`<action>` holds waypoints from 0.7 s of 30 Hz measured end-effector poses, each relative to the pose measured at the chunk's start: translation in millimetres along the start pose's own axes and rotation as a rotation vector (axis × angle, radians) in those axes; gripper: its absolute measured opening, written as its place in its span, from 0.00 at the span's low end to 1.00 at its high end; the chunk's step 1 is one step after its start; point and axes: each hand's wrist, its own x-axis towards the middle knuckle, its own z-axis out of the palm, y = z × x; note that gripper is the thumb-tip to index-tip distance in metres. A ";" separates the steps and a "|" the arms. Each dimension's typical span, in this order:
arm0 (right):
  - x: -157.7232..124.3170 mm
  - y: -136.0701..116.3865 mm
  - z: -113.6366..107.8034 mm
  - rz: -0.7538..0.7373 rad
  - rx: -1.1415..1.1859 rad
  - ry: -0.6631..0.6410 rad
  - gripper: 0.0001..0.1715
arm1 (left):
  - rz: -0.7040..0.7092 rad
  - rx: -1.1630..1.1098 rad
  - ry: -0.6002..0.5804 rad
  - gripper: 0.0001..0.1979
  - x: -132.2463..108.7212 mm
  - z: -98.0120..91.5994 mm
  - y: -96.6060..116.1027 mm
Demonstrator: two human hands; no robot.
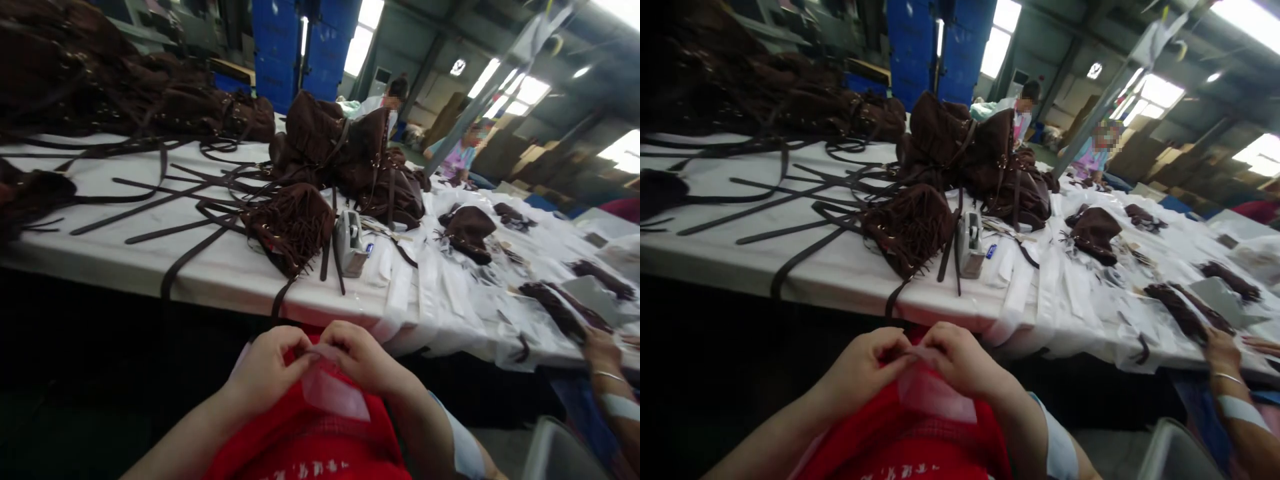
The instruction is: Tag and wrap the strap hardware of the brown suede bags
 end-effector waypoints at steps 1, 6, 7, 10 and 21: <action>4.9 4.3 5.9 0.013 0.118 0.012 0.16 | -0.101 -0.084 0.029 0.10 -4.7 -4.2 -3.1; 26.8 11.9 37.5 -0.015 0.316 0.038 0.17 | -0.277 -0.286 0.199 0.10 -26.7 -18.0 -12.8; 30.7 10.6 42.5 -0.003 0.319 0.062 0.16 | -0.279 -0.280 0.215 0.10 -30.2 -19.2 -13.6; 42.1 4.3 52.0 0.016 0.333 0.040 0.15 | -0.220 -0.207 0.241 0.08 -38.8 -22.0 -17.4; 87.2 66.4 91.2 0.342 -0.136 -0.061 0.23 | -0.351 -0.049 0.345 0.13 -90.1 -53.4 -58.5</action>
